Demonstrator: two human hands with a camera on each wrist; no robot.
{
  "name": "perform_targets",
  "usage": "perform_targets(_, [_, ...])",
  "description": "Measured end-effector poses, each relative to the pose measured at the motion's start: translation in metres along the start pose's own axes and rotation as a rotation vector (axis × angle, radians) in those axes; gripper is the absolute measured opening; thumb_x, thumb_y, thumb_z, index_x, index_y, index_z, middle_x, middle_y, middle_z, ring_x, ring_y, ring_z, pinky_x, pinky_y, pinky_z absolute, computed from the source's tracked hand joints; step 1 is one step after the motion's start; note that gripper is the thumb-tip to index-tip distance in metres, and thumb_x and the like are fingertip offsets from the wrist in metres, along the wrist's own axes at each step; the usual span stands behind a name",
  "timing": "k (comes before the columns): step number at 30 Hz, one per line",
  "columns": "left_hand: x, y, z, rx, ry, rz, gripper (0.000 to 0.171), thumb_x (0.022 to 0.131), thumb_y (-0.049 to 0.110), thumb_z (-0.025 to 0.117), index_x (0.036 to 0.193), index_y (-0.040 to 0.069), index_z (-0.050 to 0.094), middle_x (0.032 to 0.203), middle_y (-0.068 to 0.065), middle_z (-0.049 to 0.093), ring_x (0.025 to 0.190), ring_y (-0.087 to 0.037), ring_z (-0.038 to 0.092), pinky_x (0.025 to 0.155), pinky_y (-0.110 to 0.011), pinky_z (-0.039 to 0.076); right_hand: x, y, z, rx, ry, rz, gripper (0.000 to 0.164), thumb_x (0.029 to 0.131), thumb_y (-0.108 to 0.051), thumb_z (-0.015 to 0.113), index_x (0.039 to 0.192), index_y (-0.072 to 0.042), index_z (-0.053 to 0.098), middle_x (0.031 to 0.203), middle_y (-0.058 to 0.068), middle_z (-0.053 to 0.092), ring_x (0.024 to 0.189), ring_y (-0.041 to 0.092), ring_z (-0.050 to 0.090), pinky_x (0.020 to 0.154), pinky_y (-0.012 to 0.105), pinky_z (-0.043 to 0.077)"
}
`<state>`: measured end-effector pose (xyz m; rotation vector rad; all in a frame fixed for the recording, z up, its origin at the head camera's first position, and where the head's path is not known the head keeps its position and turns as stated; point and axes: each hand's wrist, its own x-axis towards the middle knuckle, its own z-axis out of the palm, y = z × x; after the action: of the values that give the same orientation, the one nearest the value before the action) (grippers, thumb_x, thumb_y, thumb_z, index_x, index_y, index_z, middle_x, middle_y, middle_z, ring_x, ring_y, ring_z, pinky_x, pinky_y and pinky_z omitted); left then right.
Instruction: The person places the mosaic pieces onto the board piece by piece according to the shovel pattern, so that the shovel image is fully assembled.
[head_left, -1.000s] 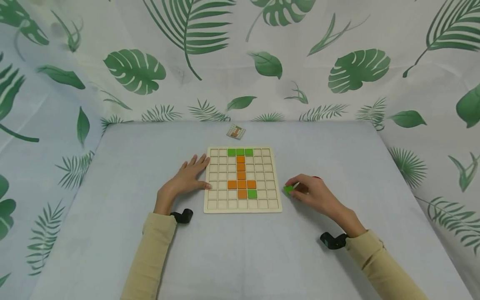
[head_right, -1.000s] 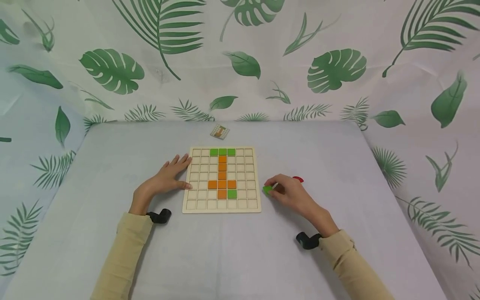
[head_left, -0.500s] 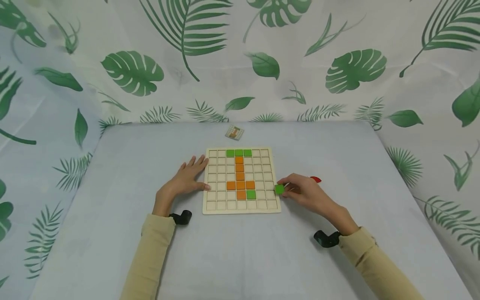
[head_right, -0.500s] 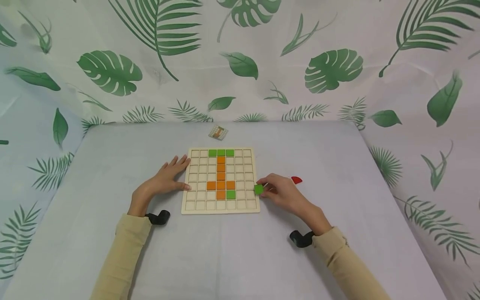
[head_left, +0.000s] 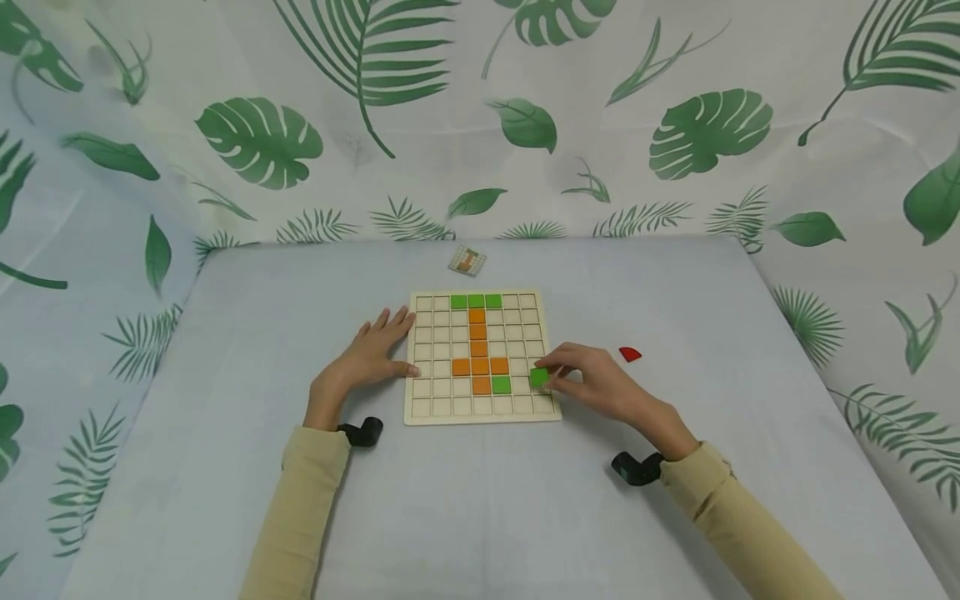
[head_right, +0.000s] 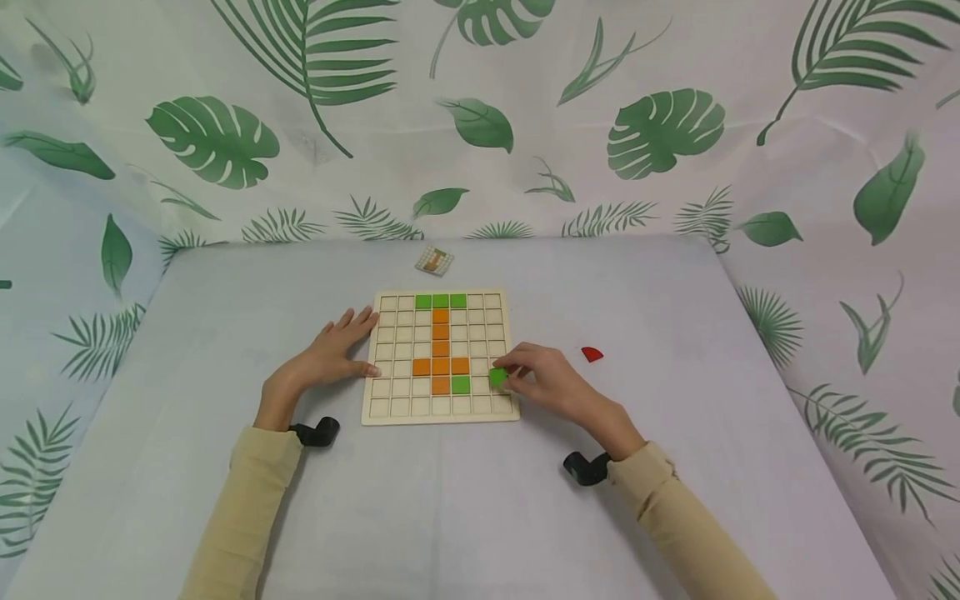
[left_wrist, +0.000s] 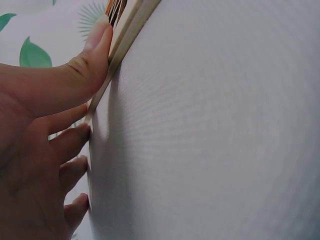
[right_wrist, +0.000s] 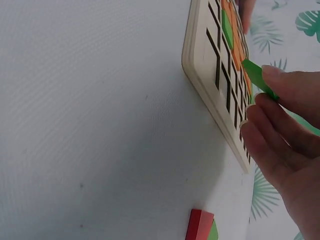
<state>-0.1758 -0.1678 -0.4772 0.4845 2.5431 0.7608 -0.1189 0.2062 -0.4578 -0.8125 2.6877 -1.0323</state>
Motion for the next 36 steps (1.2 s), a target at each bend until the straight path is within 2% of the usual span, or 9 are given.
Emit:
perform_targets(12, [-0.001, 0.003, -0.002, 0.017, 0.0, -0.012, 0.098, 0.093, 0.034, 0.075, 0.165, 0.004, 0.015, 0.173, -0.016, 0.006, 0.16, -0.039, -0.003, 0.129, -0.058, -0.002, 0.01, -0.013, 0.007, 0.015, -0.029, -0.052, 0.032, 0.091, -0.006, 0.077, 0.122, 0.0, 0.073, 0.11, 0.008, 0.074, 0.091, 0.015, 0.068, 0.08, 0.029, 0.059])
perform_targets(26, [0.0, 0.003, 0.0, 0.019, -0.001, -0.019, 0.098, 0.094, 0.033, 0.074, 0.165, 0.006, 0.013, 0.173, -0.015, 0.005, 0.16, -0.038, -0.004, 0.129, -0.057, -0.003, 0.019, -0.024, 0.02, 0.018, -0.075, -0.079, 0.028, 0.091, -0.011, 0.078, 0.118, 0.0, 0.075, 0.105, 0.008, 0.074, 0.088, 0.014, 0.065, 0.079, 0.033, 0.06])
perform_targets(32, [0.0, 0.002, 0.0, 0.016, -0.007, -0.016, 0.098, 0.094, 0.034, 0.074, 0.165, 0.006, 0.013, 0.173, -0.015, 0.005, 0.16, -0.038, -0.005, 0.129, -0.057, -0.003, 0.022, -0.031, 0.025, 0.017, -0.092, -0.092, 0.03, 0.089, -0.011, 0.08, 0.117, 0.0, 0.076, 0.102, 0.005, 0.073, 0.088, 0.014, 0.066, 0.078, 0.031, 0.059])
perform_targets(36, [0.001, 0.002, 0.0, 0.017, -0.007, -0.01, 0.097, 0.095, 0.034, 0.073, 0.165, 0.005, 0.013, 0.173, -0.015, 0.005, 0.16, -0.038, -0.004, 0.129, -0.058, -0.003, 0.025, -0.033, 0.029, 0.015, -0.111, -0.117, 0.028, 0.089, -0.012, 0.081, 0.115, -0.001, 0.077, 0.099, 0.004, 0.073, 0.082, 0.012, 0.061, 0.071, 0.026, 0.055])
